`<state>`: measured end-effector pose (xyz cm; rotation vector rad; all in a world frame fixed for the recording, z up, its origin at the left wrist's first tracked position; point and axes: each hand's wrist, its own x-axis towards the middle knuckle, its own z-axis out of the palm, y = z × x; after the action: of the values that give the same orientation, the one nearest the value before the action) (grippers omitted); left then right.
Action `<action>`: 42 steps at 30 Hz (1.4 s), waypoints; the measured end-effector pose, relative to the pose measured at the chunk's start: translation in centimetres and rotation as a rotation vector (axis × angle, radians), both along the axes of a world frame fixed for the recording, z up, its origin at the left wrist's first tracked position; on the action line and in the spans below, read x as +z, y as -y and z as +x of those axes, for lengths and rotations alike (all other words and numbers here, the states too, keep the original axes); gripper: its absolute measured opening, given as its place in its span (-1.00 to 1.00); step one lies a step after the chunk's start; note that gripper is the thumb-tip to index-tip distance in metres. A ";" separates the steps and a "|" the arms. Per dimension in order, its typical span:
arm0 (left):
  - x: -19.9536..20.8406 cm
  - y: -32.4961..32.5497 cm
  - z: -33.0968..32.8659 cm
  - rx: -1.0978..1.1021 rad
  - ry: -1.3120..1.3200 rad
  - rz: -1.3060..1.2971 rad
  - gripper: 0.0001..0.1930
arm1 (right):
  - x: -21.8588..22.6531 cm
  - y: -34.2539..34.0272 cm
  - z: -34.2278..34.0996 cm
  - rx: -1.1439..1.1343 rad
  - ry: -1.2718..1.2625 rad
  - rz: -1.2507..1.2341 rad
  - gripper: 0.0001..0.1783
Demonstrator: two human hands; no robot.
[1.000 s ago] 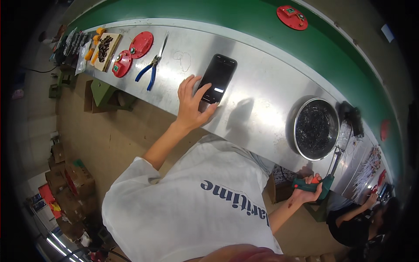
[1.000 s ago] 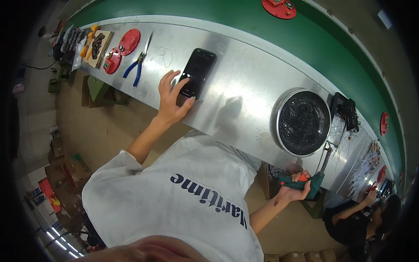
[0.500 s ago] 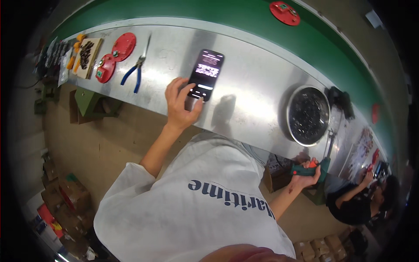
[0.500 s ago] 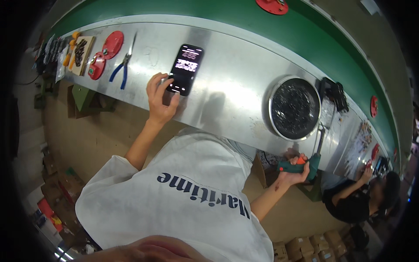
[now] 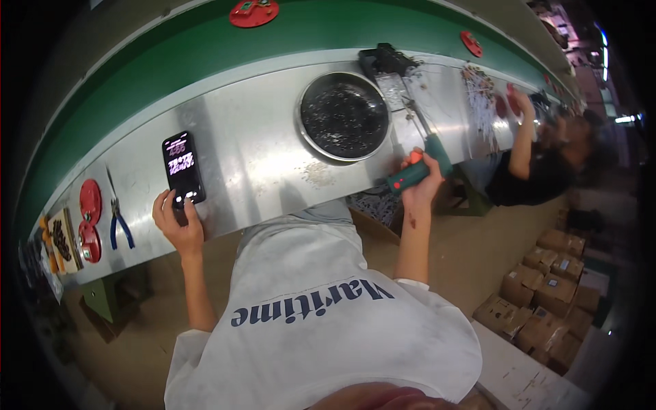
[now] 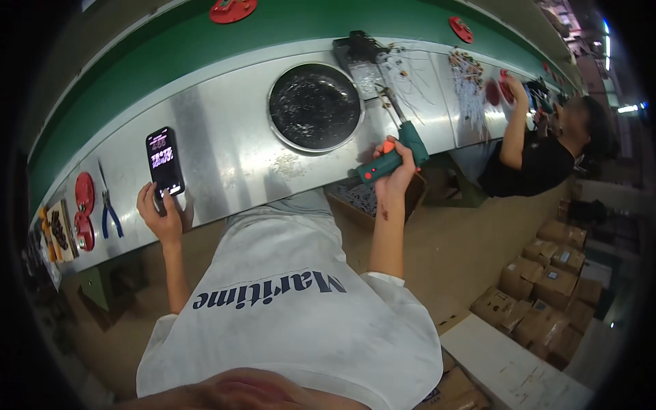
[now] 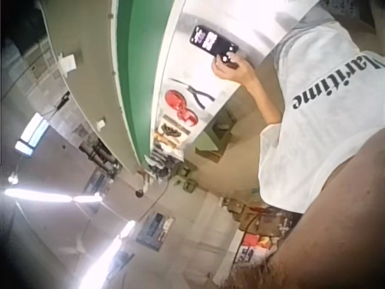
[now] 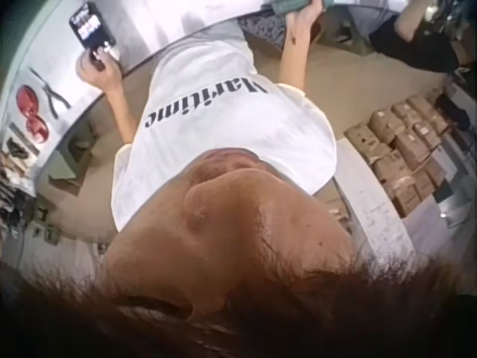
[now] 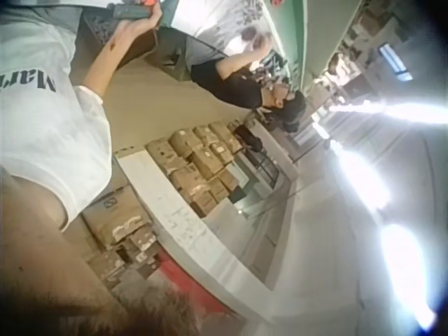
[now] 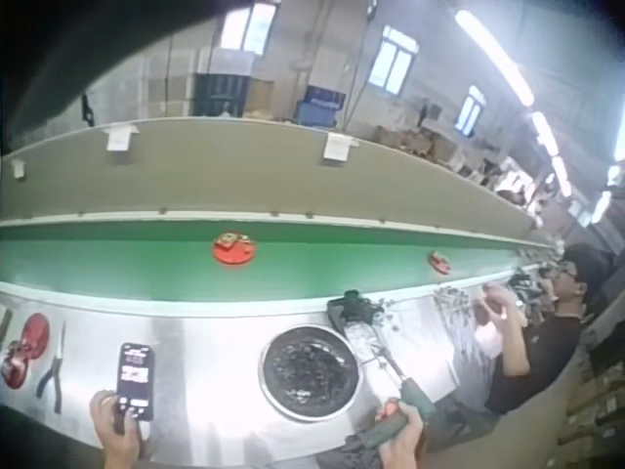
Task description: Soldering electronic components onto small circular red circuit boards at a factory workbench.
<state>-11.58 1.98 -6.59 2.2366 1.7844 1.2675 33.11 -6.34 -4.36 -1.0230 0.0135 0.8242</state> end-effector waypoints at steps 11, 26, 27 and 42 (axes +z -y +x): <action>-0.7 0.0 -0.2 0.021 0.038 -0.051 -0.71 | -2.8 -0.8 1.9 0.019 -0.060 -0.009 -0.71; -0.6 0.0 -0.4 0.040 0.101 -0.046 -0.68 | -1.3 0.3 4.4 0.127 0.827 -0.902 -0.40; -1.0 -0.2 -0.7 0.045 0.097 -0.026 -0.69 | -1.0 0.3 4.5 0.169 0.847 -0.964 -0.39; -0.5 -0.1 -0.2 0.022 0.134 -0.019 -0.68 | 3.4 2.6 -1.5 -0.054 1.240 -1.006 -0.47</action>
<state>-11.81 2.11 -7.07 2.0740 1.7705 1.3629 31.61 -8.96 -0.97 -2.3354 -0.6516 -0.0500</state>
